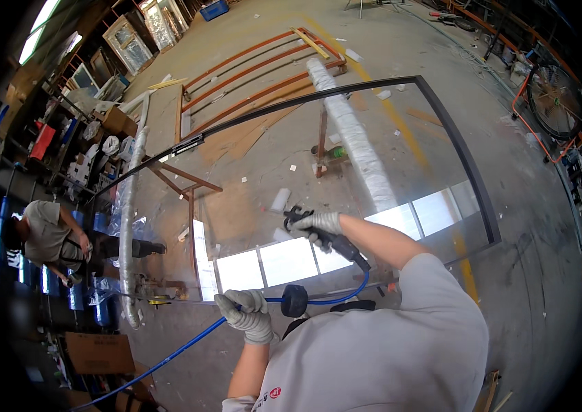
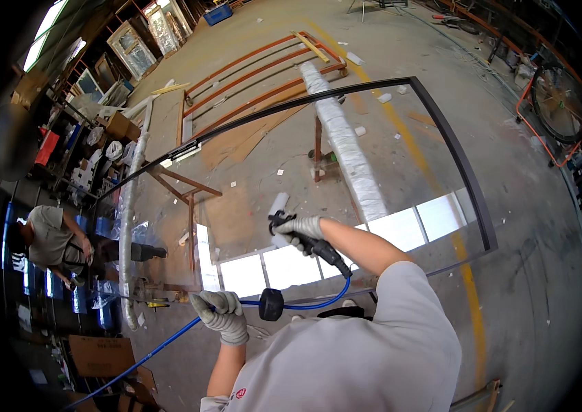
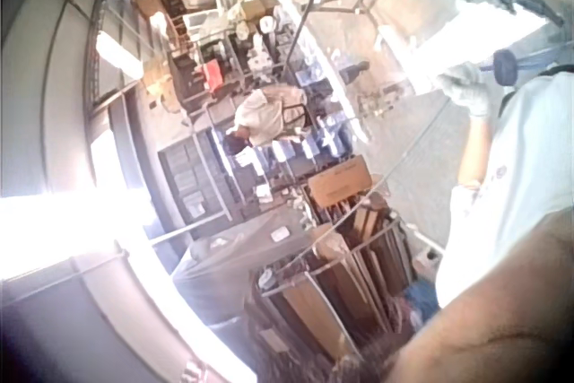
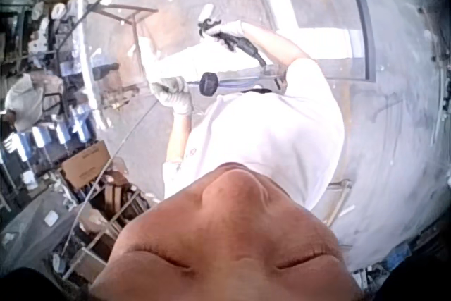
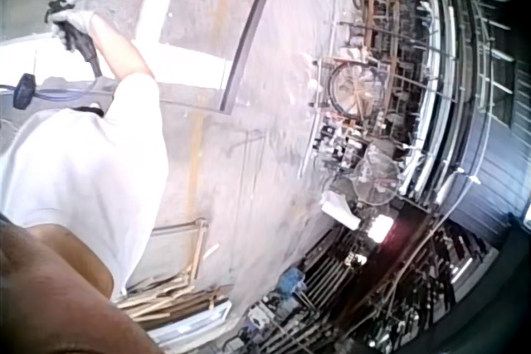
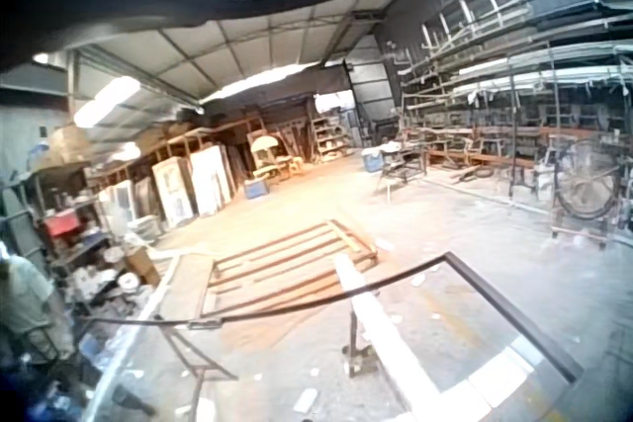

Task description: The person prepares a large glass pane by wiping it with a cloth after a co-worker sprays it, uses an air duster to clean the surface, reviews a document, and applies small circular labels along the bottom edge of the glass.

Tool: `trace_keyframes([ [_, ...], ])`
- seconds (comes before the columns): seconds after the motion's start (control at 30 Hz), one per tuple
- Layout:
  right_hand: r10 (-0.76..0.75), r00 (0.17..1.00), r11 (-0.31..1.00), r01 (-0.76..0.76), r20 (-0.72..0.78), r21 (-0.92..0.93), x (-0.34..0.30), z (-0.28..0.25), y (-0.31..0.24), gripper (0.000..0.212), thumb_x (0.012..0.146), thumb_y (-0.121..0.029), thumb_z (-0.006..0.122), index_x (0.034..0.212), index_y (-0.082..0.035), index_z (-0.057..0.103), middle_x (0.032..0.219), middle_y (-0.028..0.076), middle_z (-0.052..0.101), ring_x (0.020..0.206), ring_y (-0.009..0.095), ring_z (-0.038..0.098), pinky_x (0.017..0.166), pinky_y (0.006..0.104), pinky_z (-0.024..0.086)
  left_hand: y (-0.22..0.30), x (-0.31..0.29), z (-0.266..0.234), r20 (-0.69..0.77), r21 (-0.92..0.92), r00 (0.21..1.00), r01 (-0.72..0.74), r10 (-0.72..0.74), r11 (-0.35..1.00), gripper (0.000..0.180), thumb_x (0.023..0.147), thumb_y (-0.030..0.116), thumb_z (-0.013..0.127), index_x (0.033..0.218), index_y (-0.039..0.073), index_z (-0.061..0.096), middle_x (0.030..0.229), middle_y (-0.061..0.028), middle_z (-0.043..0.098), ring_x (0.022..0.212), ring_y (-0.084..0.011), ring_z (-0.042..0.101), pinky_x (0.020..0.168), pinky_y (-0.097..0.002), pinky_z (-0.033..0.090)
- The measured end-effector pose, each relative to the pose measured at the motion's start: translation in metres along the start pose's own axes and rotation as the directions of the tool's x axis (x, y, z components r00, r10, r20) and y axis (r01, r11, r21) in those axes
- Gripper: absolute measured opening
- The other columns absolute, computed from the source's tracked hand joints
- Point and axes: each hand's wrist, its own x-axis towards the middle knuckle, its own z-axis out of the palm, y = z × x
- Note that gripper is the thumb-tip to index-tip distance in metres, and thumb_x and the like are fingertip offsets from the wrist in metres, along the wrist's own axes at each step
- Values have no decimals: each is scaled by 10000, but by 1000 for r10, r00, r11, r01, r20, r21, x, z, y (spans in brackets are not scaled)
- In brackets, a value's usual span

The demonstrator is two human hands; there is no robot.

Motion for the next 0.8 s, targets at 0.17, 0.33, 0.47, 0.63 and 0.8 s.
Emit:
trace_keyframes([
  [0.17, -398, 778, 742, 585, -486, 328, -19, -53, -16, 418, 735, -528, 653, 669, -142, 509, 533, 34, 498, 394, 174, 460, 389, 317, 399, -6, -15, -15, -39, 5, 998, -40, 40, 999, 508, 971, 427, 295, 553, 143, 336, 437, 29, 243, 319, -95, 237, 274, -222, 225],
  [0.33, -199, 322, 35, 946, -925, 322, -115, -142, 13, 398, 782, -496, 599, 658, -181, 390, 446, -14, 366, 339, 159, 366, 345, 295, 346, -24, -19, 2, -2, -62, 1000, 14, -14, 998, 500, 971, 420, 305, 553, 146, 334, 429, 29, 221, 317, -100, 223, 276, -230, 221],
  [0.47, -171, 375, 19, 926, -911, 377, -157, -129, 78, 410, 767, -500, 629, 660, -179, 397, 467, -13, 392, 384, 166, 411, 393, 346, 387, -36, -17, 25, 143, -32, 990, 21, -17, 999, 503, 968, 424, 316, 552, 144, 330, 434, 29, 216, 321, -101, 213, 281, -234, 218],
  [0.63, -13, 225, -46, 973, -974, 225, -190, -69, 159, 389, 781, -479, 618, 627, -186, 413, 479, -26, 403, 415, 151, 437, 447, 357, 436, -38, 5, 19, 146, -65, 988, 57, -47, 996, 512, 963, 441, 314, 542, 149, 316, 440, 35, 226, 330, -86, 232, 281, -224, 189],
  [0.8, 83, 104, -136, 986, -991, 92, -179, 8, 212, 664, 722, -537, 669, 1144, -63, 476, 1026, 108, 532, 914, 251, 547, 827, 413, 487, -27, 22, 3, 223, -80, 973, 73, -53, 994, 508, 961, 439, 325, 553, 136, 338, 431, 34, 228, 332, -92, 243, 281, -229, 208],
])
